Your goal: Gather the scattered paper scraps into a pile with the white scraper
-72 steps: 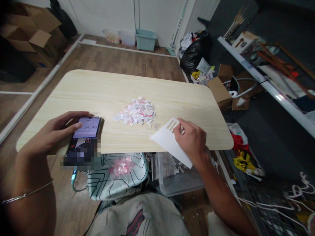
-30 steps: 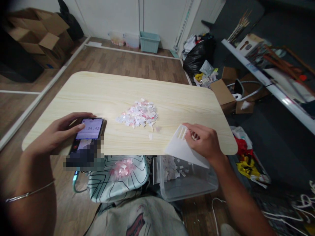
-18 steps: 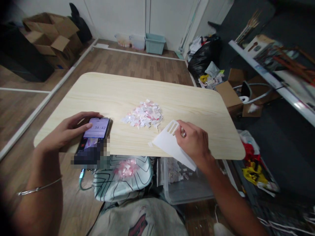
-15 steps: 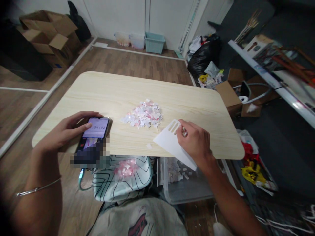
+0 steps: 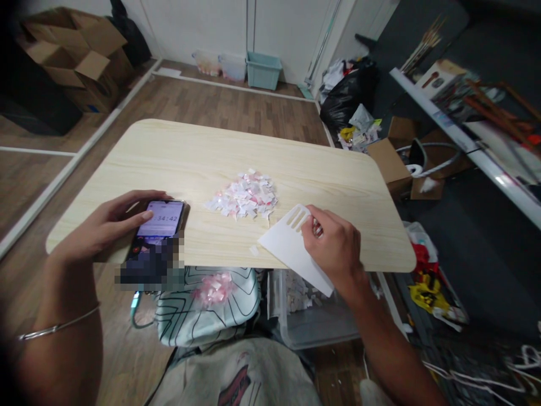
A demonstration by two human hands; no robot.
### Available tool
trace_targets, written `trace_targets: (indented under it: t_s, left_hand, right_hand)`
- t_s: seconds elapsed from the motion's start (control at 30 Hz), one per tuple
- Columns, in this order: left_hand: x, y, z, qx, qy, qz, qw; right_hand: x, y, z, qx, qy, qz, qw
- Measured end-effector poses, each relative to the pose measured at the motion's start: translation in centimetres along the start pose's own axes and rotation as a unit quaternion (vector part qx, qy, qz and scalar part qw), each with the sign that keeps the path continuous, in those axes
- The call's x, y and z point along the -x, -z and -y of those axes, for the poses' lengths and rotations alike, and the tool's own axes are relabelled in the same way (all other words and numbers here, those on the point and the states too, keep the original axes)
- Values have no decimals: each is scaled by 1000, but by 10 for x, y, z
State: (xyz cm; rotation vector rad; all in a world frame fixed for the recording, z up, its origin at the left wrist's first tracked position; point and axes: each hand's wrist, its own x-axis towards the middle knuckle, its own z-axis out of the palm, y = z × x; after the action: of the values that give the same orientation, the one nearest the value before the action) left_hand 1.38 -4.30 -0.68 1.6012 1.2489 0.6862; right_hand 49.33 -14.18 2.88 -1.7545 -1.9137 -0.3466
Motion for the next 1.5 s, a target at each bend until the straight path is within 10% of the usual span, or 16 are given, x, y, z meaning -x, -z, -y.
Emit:
trace_targets:
  t_s: [1.5]
  left_hand:
    - [1,-2,-9,14,29,-8,999]
  right_hand:
    - [18,16,-11,24,11,12,1000]
